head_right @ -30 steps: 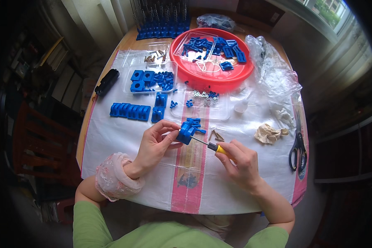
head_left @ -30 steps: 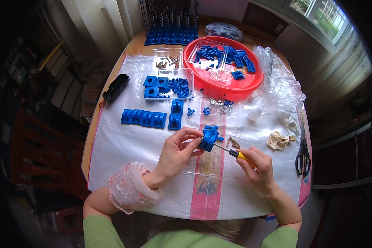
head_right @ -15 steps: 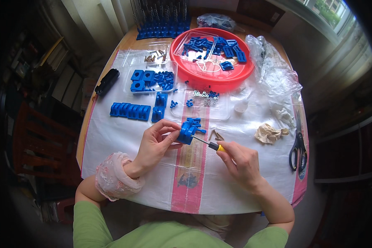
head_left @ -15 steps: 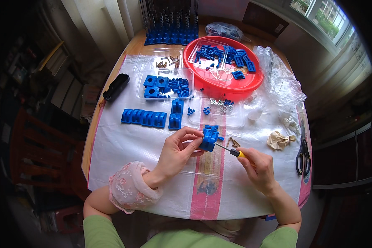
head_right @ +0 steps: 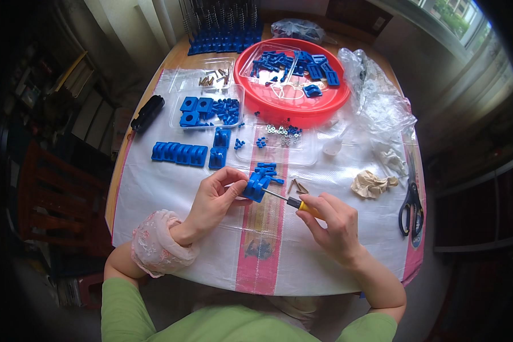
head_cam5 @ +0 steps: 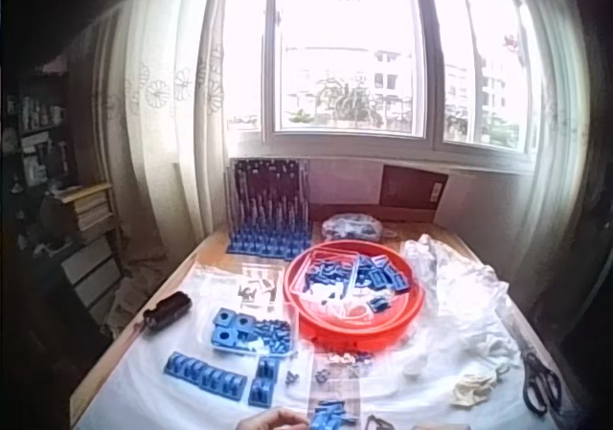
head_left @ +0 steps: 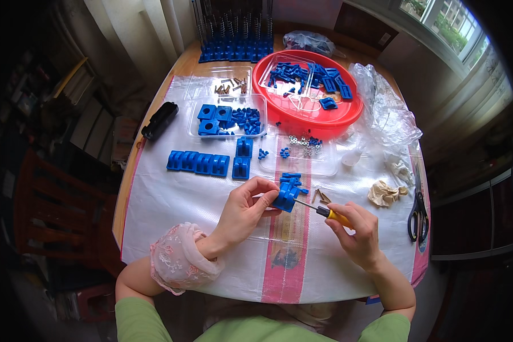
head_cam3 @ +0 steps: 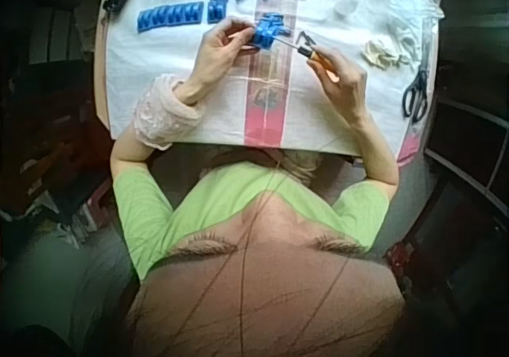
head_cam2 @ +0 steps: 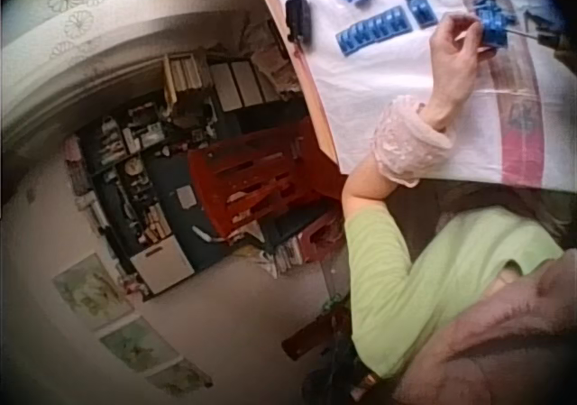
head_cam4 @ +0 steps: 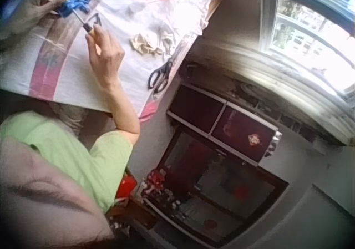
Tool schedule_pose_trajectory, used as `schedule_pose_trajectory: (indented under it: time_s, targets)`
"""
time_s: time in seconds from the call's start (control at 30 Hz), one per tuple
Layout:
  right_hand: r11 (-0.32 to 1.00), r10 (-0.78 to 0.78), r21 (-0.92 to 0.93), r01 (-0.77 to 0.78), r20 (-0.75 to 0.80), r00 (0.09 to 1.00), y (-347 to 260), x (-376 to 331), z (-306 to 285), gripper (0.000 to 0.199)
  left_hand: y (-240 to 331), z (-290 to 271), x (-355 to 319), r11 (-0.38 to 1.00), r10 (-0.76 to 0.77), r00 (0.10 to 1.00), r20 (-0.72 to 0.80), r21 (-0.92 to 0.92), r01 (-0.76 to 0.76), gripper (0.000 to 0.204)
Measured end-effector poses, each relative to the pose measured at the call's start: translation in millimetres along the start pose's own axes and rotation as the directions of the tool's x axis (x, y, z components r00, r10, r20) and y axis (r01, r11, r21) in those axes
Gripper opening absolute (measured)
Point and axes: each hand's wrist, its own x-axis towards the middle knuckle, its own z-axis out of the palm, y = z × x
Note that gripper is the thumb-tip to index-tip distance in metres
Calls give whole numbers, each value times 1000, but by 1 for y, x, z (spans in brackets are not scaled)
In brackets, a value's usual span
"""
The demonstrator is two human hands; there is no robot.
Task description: Assembling blue plastic components using a screwdriver and wire cutters.
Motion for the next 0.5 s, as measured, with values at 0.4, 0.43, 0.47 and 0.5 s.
schedule_pose_trajectory:
  time_s: [0.4, 0.43, 0.47, 0.5]
  targets:
    - [995, 55, 77, -60, 61, 997, 0, -4, -1, 26, 2, 1, -1, 1000, -6, 1000, 2, 0, 6, 14]
    - [994, 73, 77, -80, 88, 993, 0, -6, -2, 27, 2, 2, -1, 1000, -9, 1000, 2, -5, 9, 14]
    - [992, 91, 77, -100, 115, 989, 0, -6, -3, 28, 2, 2, -1, 1000, -7, 1000, 4, -3, 7, 14]
    - [990, 102, 87, -112, 110, 989, -2, -5, -4, 29, 2, 2, -1, 1000, -5, 1000, 6, -2, 5, 14]
